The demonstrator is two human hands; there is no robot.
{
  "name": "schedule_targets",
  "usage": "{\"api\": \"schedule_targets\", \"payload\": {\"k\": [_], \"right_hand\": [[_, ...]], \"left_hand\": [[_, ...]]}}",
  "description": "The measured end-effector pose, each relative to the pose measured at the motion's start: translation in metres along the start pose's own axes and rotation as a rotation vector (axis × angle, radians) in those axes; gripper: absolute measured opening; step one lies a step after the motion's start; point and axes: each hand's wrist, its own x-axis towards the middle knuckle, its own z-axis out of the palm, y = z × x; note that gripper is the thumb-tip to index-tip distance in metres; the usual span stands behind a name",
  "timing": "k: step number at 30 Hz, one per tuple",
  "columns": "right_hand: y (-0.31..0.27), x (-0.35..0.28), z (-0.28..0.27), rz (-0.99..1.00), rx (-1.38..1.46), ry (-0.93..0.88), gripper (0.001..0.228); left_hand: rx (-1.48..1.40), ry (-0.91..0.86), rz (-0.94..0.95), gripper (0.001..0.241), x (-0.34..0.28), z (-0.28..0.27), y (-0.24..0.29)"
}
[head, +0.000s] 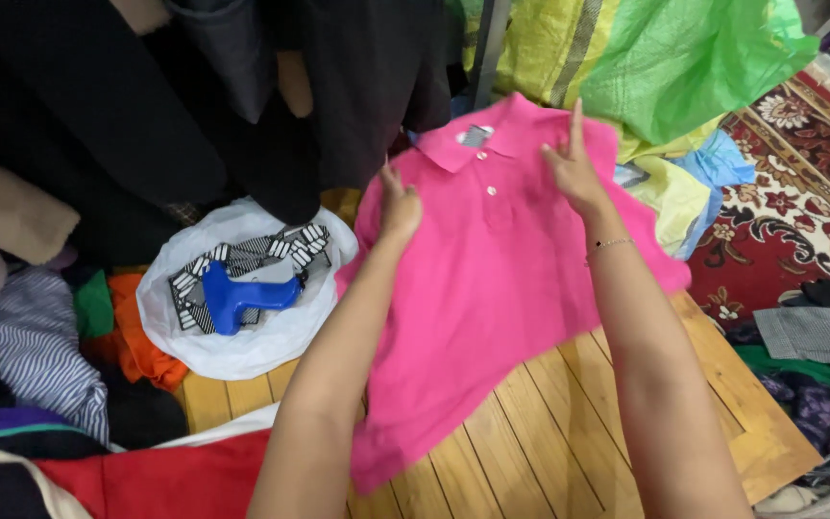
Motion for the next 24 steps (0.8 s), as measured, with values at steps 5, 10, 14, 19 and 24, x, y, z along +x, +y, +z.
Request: {"api": "schedule_targets", "payload": {"k": [5, 10, 14, 19, 24], "right_hand": [[0.025, -0.001, -0.033, -0.002, -0.080, -0.054, 0.079], [0.135, -0.011, -0.143, -0.101, -0.398, 0.197, 0.062], [0.203, -0.032, -0.228, 0.129, -0.940, 0.363, 0.017], [0.130, -0.103, -0.224, 0.534, -0.990, 0.345, 0.062], [0.049, -0.143, -0.186, 0.549, -0.260, 0.131, 0.037]], "left_hand": [[0.476, -0.264, 0.060, 0.086, -0.086, -0.017, 0.110], [0.412, -0.557, 0.423, 0.029, -0.150, -0.005, 0.093], [0.431, -1.118, 0.245, 0.029, -0.223, -0.001, 0.130], [1.092, -1.253, 0.359, 0.066, -0.258, -0.003, 0.108], [1.149, -0.986, 0.244, 0.041, -0.264, -0.011, 0.104]]}}
